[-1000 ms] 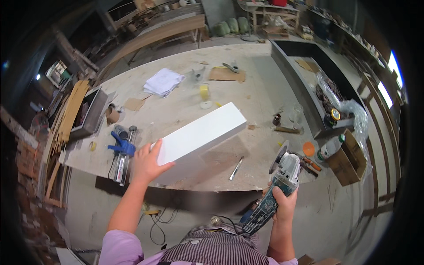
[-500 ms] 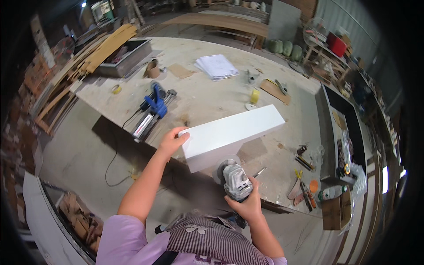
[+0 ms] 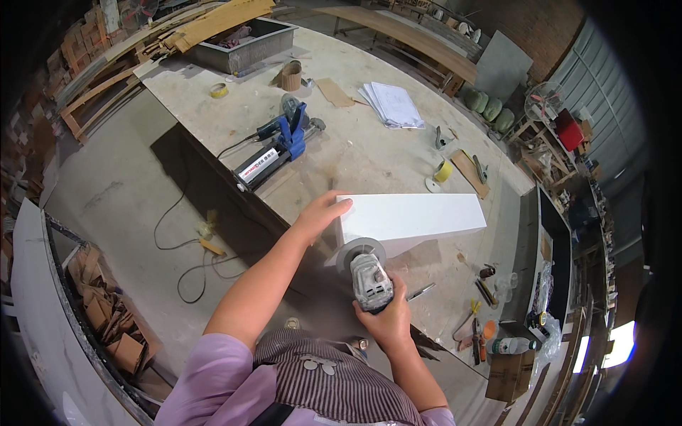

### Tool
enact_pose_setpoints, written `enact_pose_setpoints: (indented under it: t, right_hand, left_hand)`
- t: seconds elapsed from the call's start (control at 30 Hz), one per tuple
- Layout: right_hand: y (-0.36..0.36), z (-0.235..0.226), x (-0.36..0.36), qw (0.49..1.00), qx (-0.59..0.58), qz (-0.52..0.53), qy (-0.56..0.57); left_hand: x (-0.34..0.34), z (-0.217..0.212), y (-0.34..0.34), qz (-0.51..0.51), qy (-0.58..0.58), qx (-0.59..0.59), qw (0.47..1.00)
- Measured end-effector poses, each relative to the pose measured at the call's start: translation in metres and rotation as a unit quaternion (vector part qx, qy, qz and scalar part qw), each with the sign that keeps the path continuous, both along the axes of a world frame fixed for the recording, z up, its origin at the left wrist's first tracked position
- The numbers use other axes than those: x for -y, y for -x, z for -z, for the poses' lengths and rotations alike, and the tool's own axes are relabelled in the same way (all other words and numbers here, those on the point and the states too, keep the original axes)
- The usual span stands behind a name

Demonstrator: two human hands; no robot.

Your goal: The person uses an angle grinder to smooth the edges of a white rectangular stone block and then a large white countertop with an integrated sink. The person holds the objects steady with one hand while operating the grinder with the other.

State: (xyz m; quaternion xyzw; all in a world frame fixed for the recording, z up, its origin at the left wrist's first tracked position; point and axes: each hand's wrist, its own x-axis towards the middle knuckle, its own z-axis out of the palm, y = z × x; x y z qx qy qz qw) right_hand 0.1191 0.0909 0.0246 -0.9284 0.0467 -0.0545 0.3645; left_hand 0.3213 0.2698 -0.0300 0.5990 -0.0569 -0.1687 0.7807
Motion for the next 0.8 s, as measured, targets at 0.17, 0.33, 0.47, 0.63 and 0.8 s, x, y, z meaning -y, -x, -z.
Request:
enact_pose_setpoints:
  t: [0.17, 0.33, 0.47, 0.63, 0.8]
  right_hand:
    - [-0.003, 0.0, -0.002, 0.998, -0.007, 0.038, -0.049]
    - [-0.006, 0.005, 0.01, 0.988, 0.036, 0.142, -0.056]
    - [0.001, -0.002, 0.005, 0.993, 0.037, 0.101, -0.045]
    - [-0.001, -0.001, -0.016, 0.998, -0.012, 0.045, -0.046]
    - [-0.007, 0.002, 0.001, 0.985, -0.003, 0.142, -0.097]
  left_hand:
    - [0.003, 0.002, -0.001, 0.004, 0.011, 0.002, 1.0]
    - [0.003, 0.008, -0.004, 0.014, 0.004, 0.016, 1.0]
    - [0.004, 0.006, -0.003, 0.005, 0.004, 0.019, 1.0]
    - [0.0, 0.0, 0.0, 0.002, 0.008, 0.019, 1.0]
    - [0.001, -0.001, 0.0, 0.01, 0.004, 0.014, 1.0]
